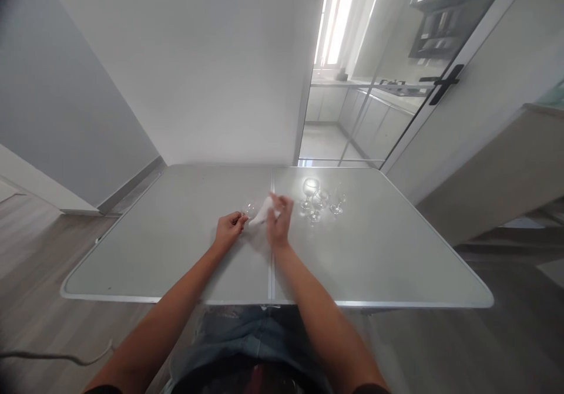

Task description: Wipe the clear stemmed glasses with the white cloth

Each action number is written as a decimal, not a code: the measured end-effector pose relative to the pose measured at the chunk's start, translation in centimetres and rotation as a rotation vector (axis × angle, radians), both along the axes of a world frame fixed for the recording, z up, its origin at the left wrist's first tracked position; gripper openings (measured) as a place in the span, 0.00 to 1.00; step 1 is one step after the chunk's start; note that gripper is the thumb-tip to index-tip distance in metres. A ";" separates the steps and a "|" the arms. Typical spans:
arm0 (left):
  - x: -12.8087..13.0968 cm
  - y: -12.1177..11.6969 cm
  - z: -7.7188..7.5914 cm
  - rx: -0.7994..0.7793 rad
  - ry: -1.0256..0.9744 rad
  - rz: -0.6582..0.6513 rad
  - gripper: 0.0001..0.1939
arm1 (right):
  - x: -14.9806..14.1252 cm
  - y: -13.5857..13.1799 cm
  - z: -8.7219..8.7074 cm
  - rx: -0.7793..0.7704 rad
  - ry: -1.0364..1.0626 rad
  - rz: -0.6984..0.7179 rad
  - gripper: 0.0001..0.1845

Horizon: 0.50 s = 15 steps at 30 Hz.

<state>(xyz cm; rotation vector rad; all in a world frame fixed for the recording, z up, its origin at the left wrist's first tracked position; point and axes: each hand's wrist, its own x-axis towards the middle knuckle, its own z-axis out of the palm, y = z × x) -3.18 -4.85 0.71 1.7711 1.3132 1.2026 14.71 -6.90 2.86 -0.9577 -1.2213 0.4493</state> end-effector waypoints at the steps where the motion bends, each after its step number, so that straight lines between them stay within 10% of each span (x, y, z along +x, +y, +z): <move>1: -0.1 0.0 0.0 0.016 0.009 0.032 0.24 | 0.2 0.3 0.0 -0.081 0.130 -0.024 0.26; 15: -0.2 -0.2 0.2 0.148 0.084 0.007 0.21 | 0.7 2.4 -1.1 -0.433 0.764 0.319 0.13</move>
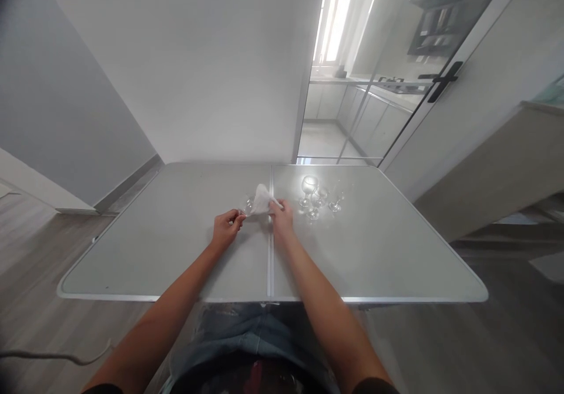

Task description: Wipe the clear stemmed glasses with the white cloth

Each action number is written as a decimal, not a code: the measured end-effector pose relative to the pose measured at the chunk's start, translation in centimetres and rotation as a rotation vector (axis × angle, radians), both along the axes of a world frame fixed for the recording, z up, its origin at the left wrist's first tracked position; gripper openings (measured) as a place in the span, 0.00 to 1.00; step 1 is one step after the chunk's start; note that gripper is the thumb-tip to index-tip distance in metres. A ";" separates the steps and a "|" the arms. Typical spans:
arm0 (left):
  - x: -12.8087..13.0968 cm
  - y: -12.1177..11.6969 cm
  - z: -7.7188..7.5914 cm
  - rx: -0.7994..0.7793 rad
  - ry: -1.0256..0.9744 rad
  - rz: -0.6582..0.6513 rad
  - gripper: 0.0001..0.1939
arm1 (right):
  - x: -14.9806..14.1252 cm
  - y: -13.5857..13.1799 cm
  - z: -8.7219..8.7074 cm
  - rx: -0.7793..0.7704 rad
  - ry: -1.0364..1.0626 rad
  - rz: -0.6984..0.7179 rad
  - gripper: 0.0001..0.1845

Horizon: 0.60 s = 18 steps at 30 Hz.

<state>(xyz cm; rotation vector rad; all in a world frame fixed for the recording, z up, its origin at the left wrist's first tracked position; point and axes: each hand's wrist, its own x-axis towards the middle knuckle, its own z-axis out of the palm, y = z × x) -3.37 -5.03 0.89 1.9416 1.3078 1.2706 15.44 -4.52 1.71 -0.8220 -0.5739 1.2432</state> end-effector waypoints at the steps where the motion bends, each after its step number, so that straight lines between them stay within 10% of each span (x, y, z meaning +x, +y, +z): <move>1: 0.0 0.0 0.0 0.013 0.025 -0.018 0.21 | -0.2 -0.2 0.1 0.012 0.024 0.066 0.13; 6: 0.1 0.1 -0.1 0.009 0.005 -0.019 0.22 | -1.2 -1.3 0.9 0.113 0.172 0.350 0.11; 12: 0.0 0.2 -0.1 -0.103 -0.145 -0.003 0.23 | -1.7 -2.2 1.4 0.196 0.066 0.187 0.15; 18: 0.1 -0.4 0.5 -0.131 -0.065 -0.341 0.26 | -0.6 -1.6 2.0 0.130 0.090 0.319 0.13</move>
